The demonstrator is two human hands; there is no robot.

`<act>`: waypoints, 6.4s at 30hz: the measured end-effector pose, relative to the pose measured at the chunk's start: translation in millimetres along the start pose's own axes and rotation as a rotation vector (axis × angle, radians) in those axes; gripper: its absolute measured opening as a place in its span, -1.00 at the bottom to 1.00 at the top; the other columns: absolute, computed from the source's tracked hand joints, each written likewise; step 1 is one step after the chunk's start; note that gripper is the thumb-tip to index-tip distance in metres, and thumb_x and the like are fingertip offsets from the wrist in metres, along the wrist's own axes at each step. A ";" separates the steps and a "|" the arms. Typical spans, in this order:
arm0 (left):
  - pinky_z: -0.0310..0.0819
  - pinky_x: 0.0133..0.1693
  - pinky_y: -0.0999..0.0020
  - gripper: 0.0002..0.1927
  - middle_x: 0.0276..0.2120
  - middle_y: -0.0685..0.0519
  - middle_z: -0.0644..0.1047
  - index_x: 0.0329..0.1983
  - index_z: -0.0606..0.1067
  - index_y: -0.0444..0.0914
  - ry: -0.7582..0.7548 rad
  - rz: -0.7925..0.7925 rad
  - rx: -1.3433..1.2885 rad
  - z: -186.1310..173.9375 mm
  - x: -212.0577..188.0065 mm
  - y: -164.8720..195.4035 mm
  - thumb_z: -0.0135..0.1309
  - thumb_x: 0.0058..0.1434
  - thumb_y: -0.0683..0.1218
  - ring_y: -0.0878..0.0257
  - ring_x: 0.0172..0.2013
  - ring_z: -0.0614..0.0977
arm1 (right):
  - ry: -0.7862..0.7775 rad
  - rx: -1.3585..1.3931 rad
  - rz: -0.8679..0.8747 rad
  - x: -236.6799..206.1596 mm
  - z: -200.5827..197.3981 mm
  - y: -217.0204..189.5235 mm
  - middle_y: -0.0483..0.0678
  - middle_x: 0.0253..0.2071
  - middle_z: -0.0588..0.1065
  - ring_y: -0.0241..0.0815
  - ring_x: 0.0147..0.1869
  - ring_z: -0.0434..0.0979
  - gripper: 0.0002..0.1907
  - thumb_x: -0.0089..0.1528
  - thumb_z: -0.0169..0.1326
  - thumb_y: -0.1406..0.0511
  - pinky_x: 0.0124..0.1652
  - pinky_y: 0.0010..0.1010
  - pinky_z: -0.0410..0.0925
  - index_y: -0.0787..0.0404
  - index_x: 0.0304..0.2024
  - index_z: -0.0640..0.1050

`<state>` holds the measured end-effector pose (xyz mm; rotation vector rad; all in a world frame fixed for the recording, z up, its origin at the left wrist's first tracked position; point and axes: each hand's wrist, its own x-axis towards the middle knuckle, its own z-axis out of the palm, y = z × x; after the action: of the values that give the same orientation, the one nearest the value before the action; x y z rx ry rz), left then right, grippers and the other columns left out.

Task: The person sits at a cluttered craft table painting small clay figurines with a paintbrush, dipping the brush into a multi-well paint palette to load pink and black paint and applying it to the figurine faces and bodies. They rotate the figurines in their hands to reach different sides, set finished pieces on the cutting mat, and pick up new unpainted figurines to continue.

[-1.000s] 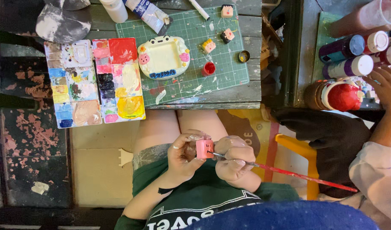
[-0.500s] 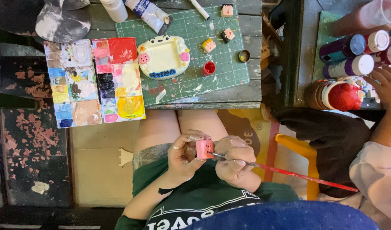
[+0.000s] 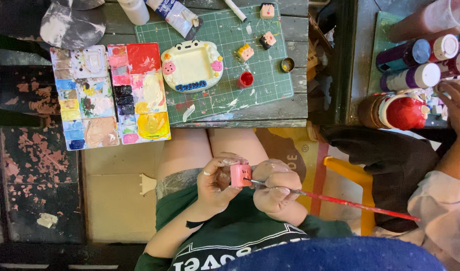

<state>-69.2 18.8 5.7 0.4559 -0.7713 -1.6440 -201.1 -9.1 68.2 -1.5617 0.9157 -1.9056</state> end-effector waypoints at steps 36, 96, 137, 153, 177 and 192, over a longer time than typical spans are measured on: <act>0.47 0.19 0.03 -0.56 0.28 -0.21 0.45 0.46 0.28 -0.31 0.027 -0.123 -0.121 -17.7 14.2 4.9 -0.12 0.56 -0.14 -0.01 0.13 0.58 | 0.310 0.099 0.250 -6.0 -0.9 12.3 0.05 -0.20 0.37 -0.22 -0.39 0.36 -0.81 0.50 -0.07 0.23 -0.45 -0.41 0.35 0.17 0.00 0.25; 0.58 0.19 0.09 -0.60 0.20 -0.20 0.44 0.29 0.41 -0.14 -0.081 0.247 0.304 -1.9 12.1 16.8 0.12 0.42 -0.25 -0.01 0.23 0.56 | -0.002 -0.030 0.202 -28.5 -7.8 7.2 -0.04 -0.50 0.34 -0.28 -0.54 0.24 -0.91 0.44 -0.16 0.37 -0.47 -0.40 0.26 0.17 -0.03 0.22; 0.60 0.17 0.08 -0.57 0.17 -0.20 0.46 0.30 0.39 -0.10 -0.089 0.283 0.381 -3.8 14.2 16.8 0.11 0.41 -0.24 -0.02 0.19 0.58 | -0.021 -0.052 0.162 -31.1 -10.8 11.6 -0.02 -0.49 0.37 -0.29 -0.55 0.25 -0.92 0.43 -0.19 0.41 -0.44 -0.36 0.36 0.20 -0.04 0.23; 0.58 0.18 0.08 -0.57 0.16 -0.20 0.47 0.29 0.38 -0.10 -0.087 0.290 0.401 -3.2 14.9 17.4 0.11 0.40 -0.24 -0.02 0.18 0.59 | -0.024 -0.027 0.184 -33.6 -11.7 11.4 0.02 -0.47 0.38 -0.26 -0.53 0.29 -0.90 0.41 -0.18 0.42 -0.43 -0.37 0.34 0.21 -0.03 0.23; 0.60 0.17 0.07 -0.61 0.18 -0.22 0.47 0.26 0.38 -0.13 -0.075 0.297 0.398 -3.4 14.3 13.7 0.11 0.41 -0.25 -0.04 0.19 0.60 | -0.053 -0.051 0.171 -32.4 -13.9 10.8 0.01 -0.49 0.39 -0.25 -0.54 0.32 -0.88 0.41 -0.16 0.43 -0.44 -0.40 0.33 0.20 -0.03 0.22; 0.60 0.18 0.08 -0.60 0.20 -0.22 0.45 0.26 0.38 -0.13 -0.083 0.265 0.365 -5.2 12.6 11.4 0.12 0.41 -0.26 -0.04 0.21 0.58 | -0.057 -0.038 0.148 -27.4 -12.6 11.7 0.01 -0.50 0.38 -0.22 -0.54 0.34 -0.89 0.40 -0.14 0.41 -0.43 -0.34 0.36 0.22 -0.05 0.24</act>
<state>-60.4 4.5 11.6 0.5182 -1.1516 -1.2846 -208.0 6.0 40.5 -1.5175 1.0193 -1.7419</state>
